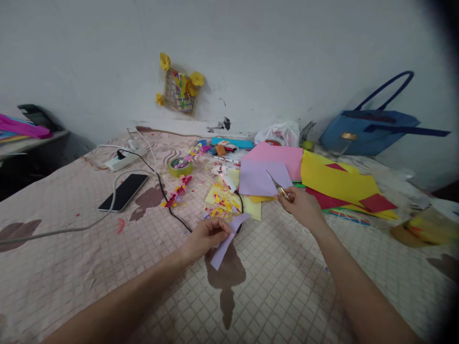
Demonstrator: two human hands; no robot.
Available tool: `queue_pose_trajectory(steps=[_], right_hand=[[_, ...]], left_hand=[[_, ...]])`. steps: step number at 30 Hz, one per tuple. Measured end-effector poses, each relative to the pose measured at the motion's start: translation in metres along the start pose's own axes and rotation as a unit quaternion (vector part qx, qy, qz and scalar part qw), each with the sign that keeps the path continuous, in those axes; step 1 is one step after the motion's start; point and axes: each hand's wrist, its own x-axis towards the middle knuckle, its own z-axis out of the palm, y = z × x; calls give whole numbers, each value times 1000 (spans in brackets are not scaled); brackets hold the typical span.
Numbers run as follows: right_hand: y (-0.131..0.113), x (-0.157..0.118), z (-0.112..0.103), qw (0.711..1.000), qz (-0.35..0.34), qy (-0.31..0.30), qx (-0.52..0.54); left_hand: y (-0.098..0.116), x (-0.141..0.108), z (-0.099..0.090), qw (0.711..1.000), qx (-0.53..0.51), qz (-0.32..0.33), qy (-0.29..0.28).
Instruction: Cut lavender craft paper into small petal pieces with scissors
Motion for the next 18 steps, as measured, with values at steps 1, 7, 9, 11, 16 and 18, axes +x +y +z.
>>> queue_pose_trajectory(steps=[1,7,9,11,16,18], right_hand=[[0,0,-1,1000,-1,-6,-7],[-3,0,-3,1000,-9,-6,-17],[-4,-1,-4,1000,-7,-3,-14],[-5,-2,-3,1000,-7,-6,-18],[-6,-7,4,999,-8,-25,-26],[-7,-8,9,1000,-4,-24,16]], left_hand=[[1,0,0,1000,11,0,-4],[1,0,-4,997,68,37,-10],[0,0,-5,995,86,53,-8],[0,0,-6,994,96,58,-6],[4,0,-4,996,62,59,-25],[6,-1,-2,997,38,57,-29]])
